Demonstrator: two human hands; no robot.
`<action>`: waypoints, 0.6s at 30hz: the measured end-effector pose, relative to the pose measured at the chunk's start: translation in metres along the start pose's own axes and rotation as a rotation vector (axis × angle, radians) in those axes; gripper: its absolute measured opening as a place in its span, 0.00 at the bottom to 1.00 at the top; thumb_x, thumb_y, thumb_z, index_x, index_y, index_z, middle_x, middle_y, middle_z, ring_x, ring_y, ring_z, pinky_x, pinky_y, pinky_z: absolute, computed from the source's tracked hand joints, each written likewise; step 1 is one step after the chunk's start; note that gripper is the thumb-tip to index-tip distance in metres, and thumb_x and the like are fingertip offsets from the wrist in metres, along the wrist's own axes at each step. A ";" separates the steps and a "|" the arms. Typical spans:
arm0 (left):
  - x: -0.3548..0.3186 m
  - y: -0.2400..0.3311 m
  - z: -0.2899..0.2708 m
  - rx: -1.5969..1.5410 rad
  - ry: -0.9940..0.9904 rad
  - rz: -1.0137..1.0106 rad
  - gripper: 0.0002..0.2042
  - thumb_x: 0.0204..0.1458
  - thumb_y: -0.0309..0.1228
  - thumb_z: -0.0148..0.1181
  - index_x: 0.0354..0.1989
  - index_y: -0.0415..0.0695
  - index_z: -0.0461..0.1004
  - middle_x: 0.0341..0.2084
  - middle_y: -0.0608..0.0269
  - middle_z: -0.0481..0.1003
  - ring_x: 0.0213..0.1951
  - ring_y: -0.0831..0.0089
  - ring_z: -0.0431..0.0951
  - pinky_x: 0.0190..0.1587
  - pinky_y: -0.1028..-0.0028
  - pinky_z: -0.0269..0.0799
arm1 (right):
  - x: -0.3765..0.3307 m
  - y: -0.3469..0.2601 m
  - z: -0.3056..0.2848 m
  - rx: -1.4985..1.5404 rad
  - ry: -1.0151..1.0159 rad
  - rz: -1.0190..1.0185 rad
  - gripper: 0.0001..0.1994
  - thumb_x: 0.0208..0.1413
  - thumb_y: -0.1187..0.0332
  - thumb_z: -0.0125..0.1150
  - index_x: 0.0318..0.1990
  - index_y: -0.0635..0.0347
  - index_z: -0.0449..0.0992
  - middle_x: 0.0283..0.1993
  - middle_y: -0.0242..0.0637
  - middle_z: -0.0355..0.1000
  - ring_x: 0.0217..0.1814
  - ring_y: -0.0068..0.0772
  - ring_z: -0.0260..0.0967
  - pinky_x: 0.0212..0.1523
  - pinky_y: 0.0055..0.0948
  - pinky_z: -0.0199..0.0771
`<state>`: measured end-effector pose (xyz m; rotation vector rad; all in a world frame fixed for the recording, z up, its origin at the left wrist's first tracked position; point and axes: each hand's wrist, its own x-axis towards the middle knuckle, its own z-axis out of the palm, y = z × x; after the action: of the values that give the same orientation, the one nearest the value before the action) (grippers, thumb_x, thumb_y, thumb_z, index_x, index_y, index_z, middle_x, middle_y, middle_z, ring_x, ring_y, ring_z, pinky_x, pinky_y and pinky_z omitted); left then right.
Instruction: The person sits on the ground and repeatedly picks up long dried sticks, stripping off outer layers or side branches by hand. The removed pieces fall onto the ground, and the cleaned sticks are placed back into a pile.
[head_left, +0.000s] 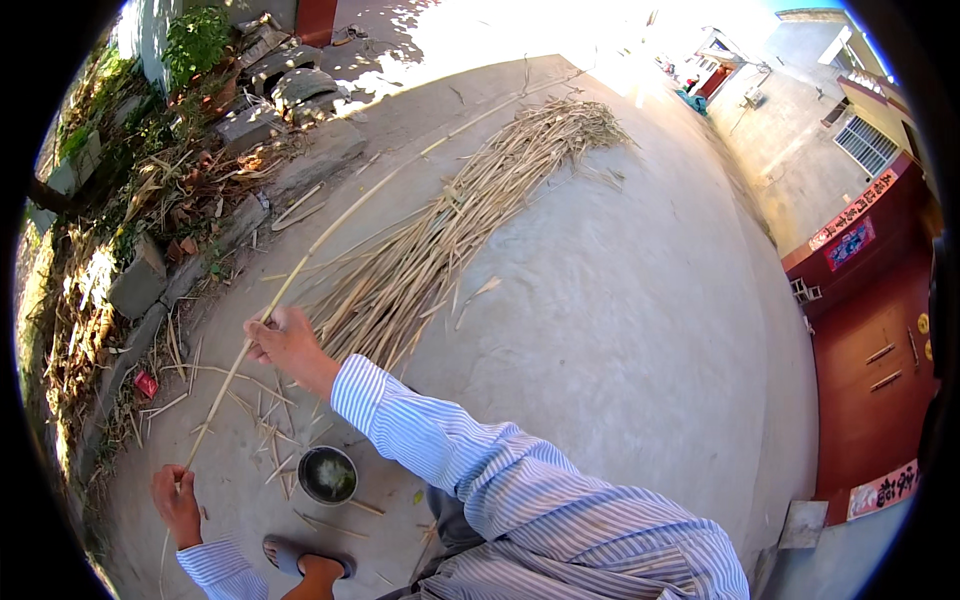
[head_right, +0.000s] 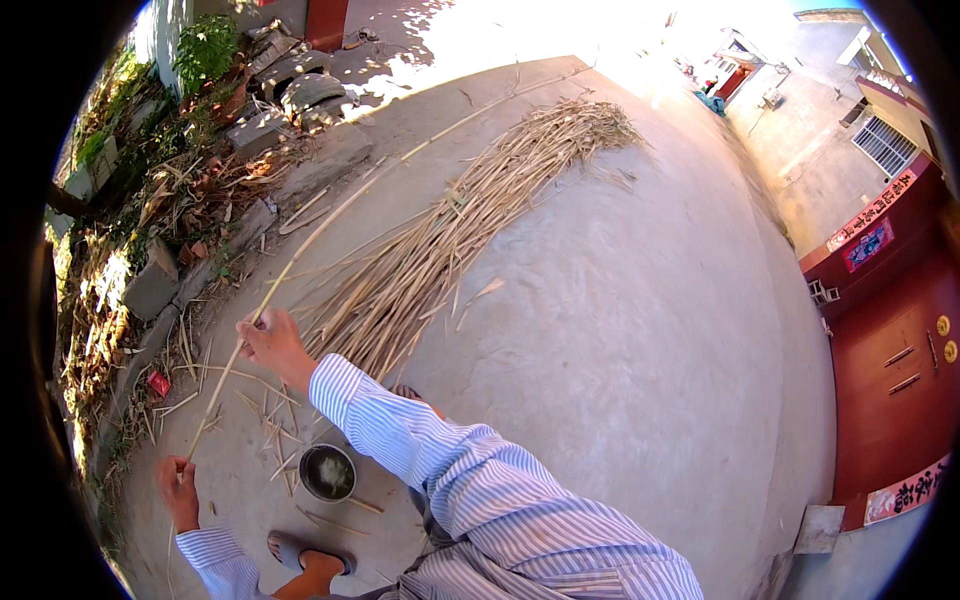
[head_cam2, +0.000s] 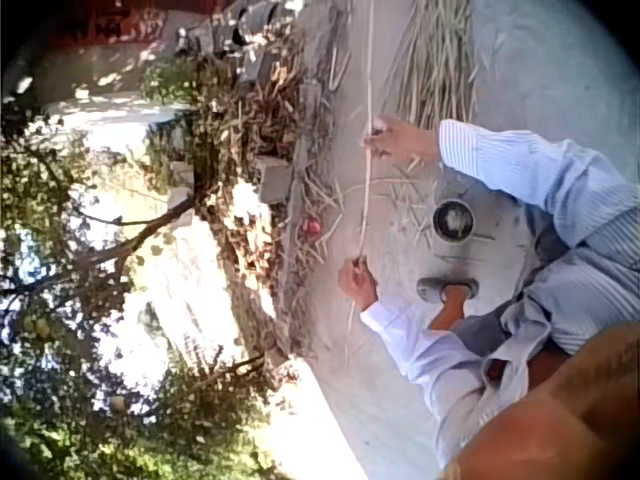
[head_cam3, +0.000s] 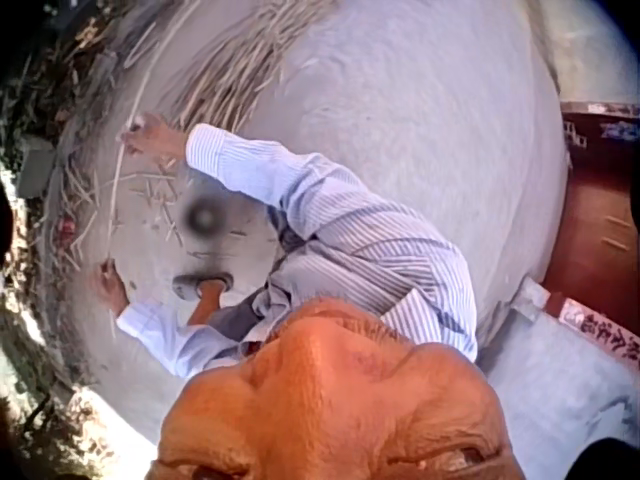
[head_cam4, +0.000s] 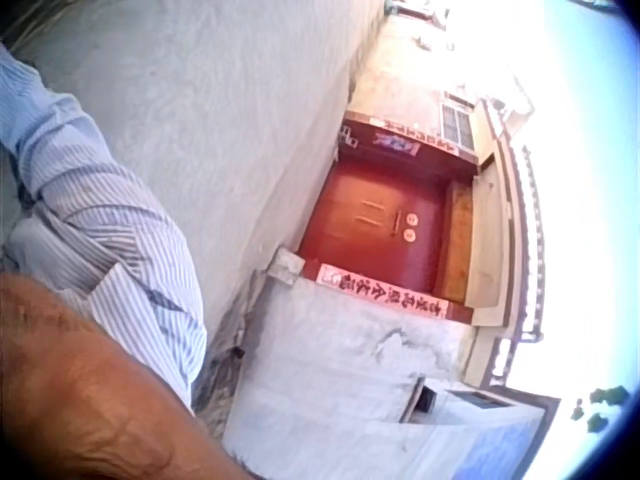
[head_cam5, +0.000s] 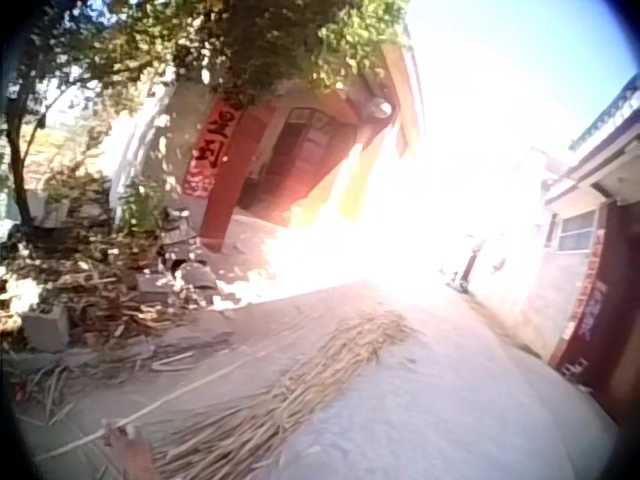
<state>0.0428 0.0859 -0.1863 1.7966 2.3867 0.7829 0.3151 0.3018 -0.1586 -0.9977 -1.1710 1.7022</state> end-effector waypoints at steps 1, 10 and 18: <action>0.002 0.004 -0.001 0.000 -0.022 -0.031 0.05 0.45 0.24 0.63 0.28 0.41 0.72 0.27 0.62 0.72 0.33 0.65 0.70 0.39 0.67 0.65 | -0.002 0.002 0.002 0.002 -0.039 -0.007 0.15 0.58 0.62 0.58 0.40 0.69 0.70 0.32 0.37 0.72 0.29 0.25 0.74 0.27 0.22 0.74; 0.025 0.054 0.046 -0.769 -0.134 -0.232 0.06 0.54 0.29 0.61 0.31 0.40 0.73 0.25 0.72 0.74 0.28 0.84 0.71 0.33 0.83 0.65 | -0.014 0.010 0.015 -0.006 -0.113 -0.043 0.13 0.58 0.65 0.57 0.41 0.68 0.71 0.32 0.38 0.73 0.29 0.25 0.75 0.28 0.22 0.76; 0.031 0.023 0.016 -1.016 0.133 -0.356 0.09 0.53 0.35 0.63 0.32 0.43 0.74 0.28 0.68 0.76 0.29 0.86 0.67 0.37 0.83 0.61 | -0.017 -0.018 -0.004 -0.060 -0.150 -0.007 0.13 0.60 0.66 0.56 0.44 0.70 0.70 0.38 0.44 0.74 0.36 0.31 0.76 0.37 0.24 0.77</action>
<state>0.0585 0.1245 -0.1829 0.8984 1.6988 1.6549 0.3275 0.2917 -0.1398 -0.9134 -1.3273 1.7702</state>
